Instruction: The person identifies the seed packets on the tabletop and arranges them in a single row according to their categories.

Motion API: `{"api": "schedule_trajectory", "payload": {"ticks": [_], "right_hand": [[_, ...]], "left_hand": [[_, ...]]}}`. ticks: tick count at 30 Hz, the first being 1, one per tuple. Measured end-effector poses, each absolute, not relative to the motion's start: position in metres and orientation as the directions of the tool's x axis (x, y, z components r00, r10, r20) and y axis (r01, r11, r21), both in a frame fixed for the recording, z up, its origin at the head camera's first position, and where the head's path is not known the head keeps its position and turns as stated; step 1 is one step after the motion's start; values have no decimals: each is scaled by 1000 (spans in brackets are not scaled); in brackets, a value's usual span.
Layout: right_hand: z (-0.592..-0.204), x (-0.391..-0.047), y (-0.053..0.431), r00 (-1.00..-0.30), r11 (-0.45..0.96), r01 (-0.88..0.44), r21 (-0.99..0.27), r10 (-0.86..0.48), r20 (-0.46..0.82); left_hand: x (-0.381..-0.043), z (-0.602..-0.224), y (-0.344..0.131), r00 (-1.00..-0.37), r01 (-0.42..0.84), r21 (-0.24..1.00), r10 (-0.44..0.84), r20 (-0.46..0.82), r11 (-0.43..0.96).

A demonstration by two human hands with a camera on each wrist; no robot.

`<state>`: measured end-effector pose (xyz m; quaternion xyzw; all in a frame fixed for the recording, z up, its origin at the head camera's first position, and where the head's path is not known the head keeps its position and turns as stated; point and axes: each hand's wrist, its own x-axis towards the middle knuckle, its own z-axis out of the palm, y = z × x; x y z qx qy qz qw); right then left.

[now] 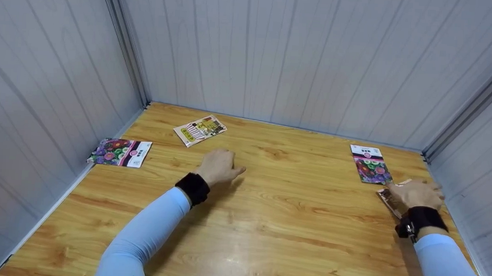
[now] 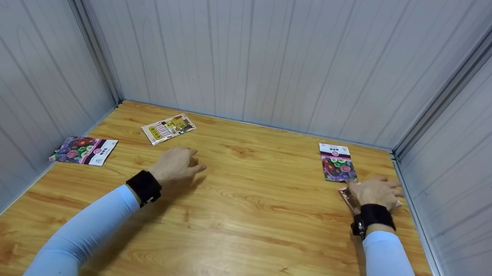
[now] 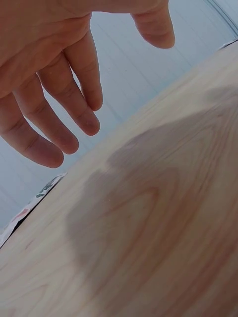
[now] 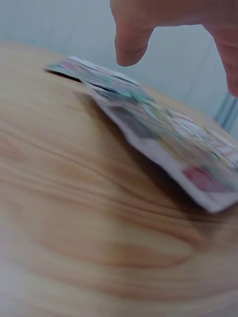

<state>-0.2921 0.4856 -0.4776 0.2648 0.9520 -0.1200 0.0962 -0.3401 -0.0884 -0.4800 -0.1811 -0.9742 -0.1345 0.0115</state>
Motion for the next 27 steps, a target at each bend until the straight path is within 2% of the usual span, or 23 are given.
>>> {"api": "schedule_trajectory", "payload": {"ticks": [5,17,27], "right_hand": [[-485,-288,495,-800,810,571,-133,512,-315],[-487,-282,509,-789,835,550,-35,505,-349],[-478,-291,509,-736,773,629,-87,555,-388]], "left_hand": [[-339,-479,-88,-937,348,251,347,51,903],[-341,-478,-88,-931,366,237,359,74,900],[-344,-478,-88,-933,358,238,355,56,903]]}}
